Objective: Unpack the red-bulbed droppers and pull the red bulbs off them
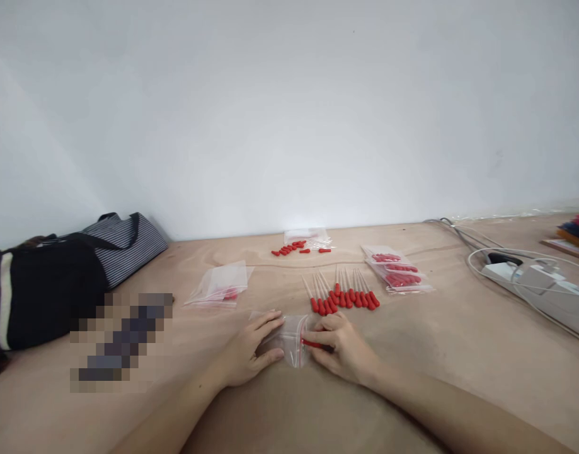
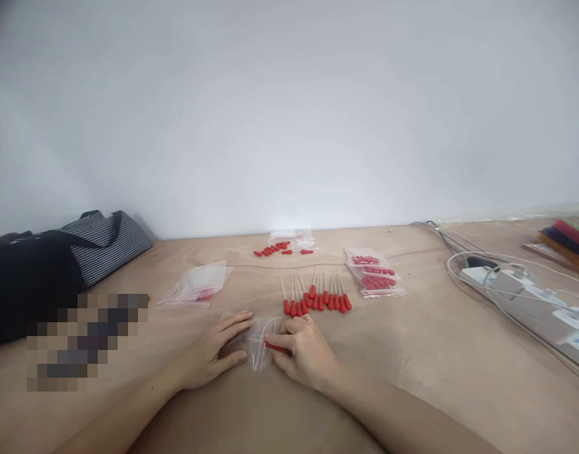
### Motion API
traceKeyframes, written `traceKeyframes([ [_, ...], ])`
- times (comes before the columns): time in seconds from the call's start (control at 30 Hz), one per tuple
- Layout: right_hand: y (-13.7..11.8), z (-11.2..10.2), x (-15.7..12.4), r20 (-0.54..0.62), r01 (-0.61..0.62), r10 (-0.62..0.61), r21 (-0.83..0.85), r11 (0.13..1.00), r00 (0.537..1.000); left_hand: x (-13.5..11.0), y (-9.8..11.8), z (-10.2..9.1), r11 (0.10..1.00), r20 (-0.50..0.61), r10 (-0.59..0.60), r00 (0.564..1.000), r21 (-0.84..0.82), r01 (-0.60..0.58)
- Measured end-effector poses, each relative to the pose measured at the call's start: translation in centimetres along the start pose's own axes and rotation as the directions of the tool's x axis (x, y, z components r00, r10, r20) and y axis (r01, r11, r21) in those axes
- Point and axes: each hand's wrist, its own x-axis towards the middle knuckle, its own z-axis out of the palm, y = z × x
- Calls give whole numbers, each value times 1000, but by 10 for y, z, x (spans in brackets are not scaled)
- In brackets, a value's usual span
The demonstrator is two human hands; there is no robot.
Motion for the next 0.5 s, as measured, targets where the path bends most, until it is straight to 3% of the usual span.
traceKeyframes([
  [0.13,21,-23,-14,-83,88,-76,153,984,994,-1,0,-2,1000,-8,-13,1000,11,13],
  [0.23,40,-41,-26,-191,-4,37,170,985,981,-1,-1,-3,999,-18,-31,999,27,32],
  [0.37,60,-51,-32,-434,-167,177,63,984,883,0,-2,-2,998,-39,-47,998,49,49],
  [0.5,70,-46,-24,-589,-252,151,-93,963,794,0,-1,-2,997,-50,-61,997,54,64],
])
